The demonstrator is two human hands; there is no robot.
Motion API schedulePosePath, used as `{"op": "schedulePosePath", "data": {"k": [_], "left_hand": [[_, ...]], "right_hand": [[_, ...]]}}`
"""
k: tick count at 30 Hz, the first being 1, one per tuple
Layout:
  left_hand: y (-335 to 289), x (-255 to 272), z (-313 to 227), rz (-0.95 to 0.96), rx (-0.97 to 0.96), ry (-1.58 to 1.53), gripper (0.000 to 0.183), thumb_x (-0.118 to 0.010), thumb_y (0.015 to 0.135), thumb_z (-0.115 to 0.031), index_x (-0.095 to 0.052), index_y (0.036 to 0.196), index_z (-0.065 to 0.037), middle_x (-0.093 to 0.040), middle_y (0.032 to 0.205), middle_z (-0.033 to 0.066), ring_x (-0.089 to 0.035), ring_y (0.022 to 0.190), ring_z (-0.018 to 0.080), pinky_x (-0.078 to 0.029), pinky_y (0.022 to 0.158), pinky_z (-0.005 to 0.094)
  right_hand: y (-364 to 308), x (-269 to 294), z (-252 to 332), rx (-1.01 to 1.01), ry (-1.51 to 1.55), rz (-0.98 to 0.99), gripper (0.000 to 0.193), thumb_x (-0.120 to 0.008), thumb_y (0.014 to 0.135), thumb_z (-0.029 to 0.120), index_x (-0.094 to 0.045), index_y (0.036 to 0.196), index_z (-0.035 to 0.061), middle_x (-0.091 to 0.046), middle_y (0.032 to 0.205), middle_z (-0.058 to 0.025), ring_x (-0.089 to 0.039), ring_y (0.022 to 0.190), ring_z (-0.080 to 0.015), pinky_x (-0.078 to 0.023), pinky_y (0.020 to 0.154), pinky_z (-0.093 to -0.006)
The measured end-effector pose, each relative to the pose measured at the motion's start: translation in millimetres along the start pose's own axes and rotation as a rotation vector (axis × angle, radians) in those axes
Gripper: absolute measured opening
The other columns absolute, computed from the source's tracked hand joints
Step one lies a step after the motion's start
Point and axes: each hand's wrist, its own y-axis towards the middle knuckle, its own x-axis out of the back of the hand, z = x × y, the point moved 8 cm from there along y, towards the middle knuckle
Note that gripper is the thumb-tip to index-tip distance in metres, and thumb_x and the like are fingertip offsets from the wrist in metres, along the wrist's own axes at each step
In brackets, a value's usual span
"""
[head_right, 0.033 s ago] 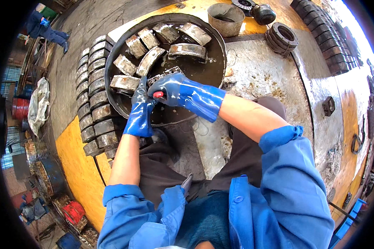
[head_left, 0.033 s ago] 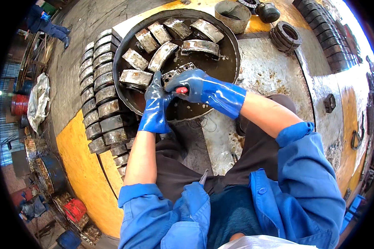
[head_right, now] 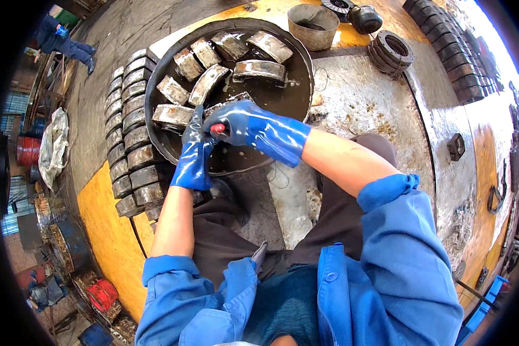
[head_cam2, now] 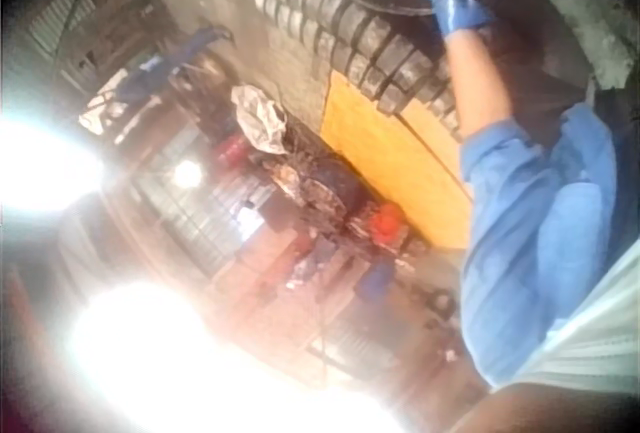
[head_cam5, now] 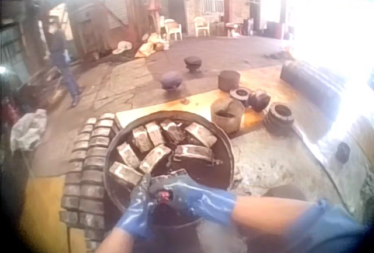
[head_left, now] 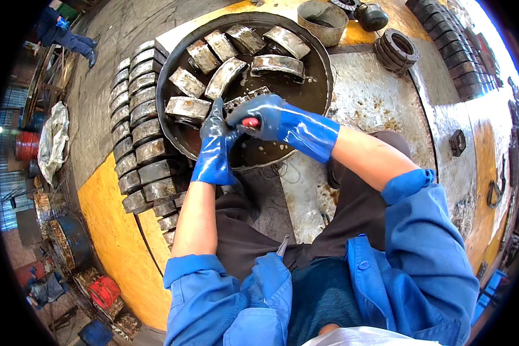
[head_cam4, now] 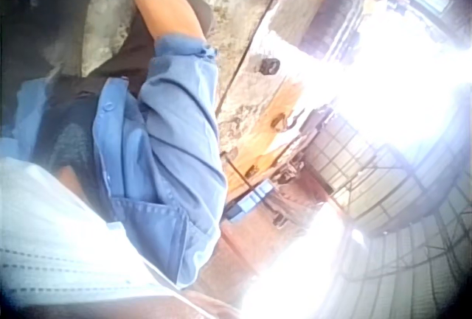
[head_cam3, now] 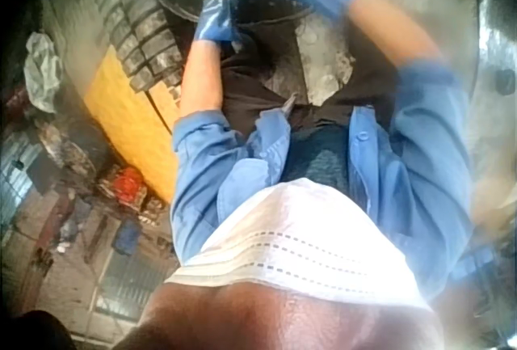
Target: The person cleans oily metal parts by scrubbing them with a small brush while they are submerged in a basin of fluid.
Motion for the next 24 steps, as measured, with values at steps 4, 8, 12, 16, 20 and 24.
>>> {"op": "schedulePosePath", "data": {"k": [4, 8, 12, 16, 20, 24], "left_hand": [[-4, 6, -28, 0.077, -0.030, -0.270, 0.103, -0.094, 0.067, -0.036, -0.041, 0.150, -0.004, -0.064, 0.134, 0.0180, -0.064, 0.119, 0.0297, -0.053, 0.099, 0.0404], [-8, 20, -53, 0.102, 0.014, -0.165, 0.102, -0.094, 0.068, -0.027, -0.039, 0.151, -0.005, -0.061, 0.138, 0.0173, -0.061, 0.124, 0.0303, -0.051, 0.104, 0.0393], [-15, 34, -60, 0.118, 0.105, -0.013, 0.103, -0.094, 0.068, -0.024, -0.037, 0.153, -0.005, -0.057, 0.143, 0.0178, -0.058, 0.128, 0.0322, -0.048, 0.108, 0.0390], [-15, 38, -72, 0.164, 0.168, -0.014, 0.109, -0.096, 0.067, -0.029, -0.036, 0.154, -0.005, -0.057, 0.144, 0.0197, -0.057, 0.130, 0.0330, -0.046, 0.110, 0.0394], [-18, 41, -80, 0.154, 0.176, -0.077, 0.108, -0.096, 0.067, -0.026, -0.036, 0.154, -0.004, -0.058, 0.142, 0.0185, -0.058, 0.129, 0.0310, -0.048, 0.109, 0.0389], [-18, 37, -60, 0.123, 0.191, -0.050, 0.111, -0.097, 0.065, -0.024, -0.034, 0.154, -0.001, -0.058, 0.141, 0.0183, -0.059, 0.127, 0.0283, -0.050, 0.107, 0.0373]], "right_hand": [[5, 10, -33, -0.220, 0.124, -0.126, 0.025, -0.077, 0.087, 0.011, -0.075, 0.111, 0.0133, -0.076, 0.106, -0.0096, -0.075, 0.094, -0.0235, -0.061, 0.084, -0.0345], [-3, 24, -82, -0.317, 0.068, -0.164, 0.026, -0.069, 0.092, 0.034, -0.073, 0.112, 0.0180, -0.074, 0.106, -0.0096, -0.071, 0.100, -0.0288, -0.057, 0.087, -0.0372], [-16, 33, -98, -0.450, 0.043, -0.164, 0.027, -0.067, 0.093, 0.036, -0.073, 0.108, 0.0141, -0.075, 0.102, -0.0110, -0.071, 0.097, -0.0275, -0.055, 0.087, -0.0361], [-34, 36, -115, -0.594, 0.125, -0.168, 0.013, -0.071, 0.091, 0.012, -0.074, 0.103, 0.0065, -0.076, 0.095, -0.0067, -0.069, 0.087, -0.0137, -0.056, 0.083, -0.0297], [-55, 52, -118, -0.703, 0.027, -0.142, 0.015, -0.072, 0.090, 0.014, -0.074, 0.103, 0.0071, -0.076, 0.093, -0.0063, -0.069, 0.085, -0.0137, -0.055, 0.080, -0.0299], [-56, 67, -109, -0.824, -0.140, -0.131, 0.015, -0.072, 0.092, 0.017, -0.075, 0.104, 0.0090, -0.076, 0.093, -0.0057, -0.067, 0.087, -0.0104, -0.054, 0.079, -0.0303]]}}
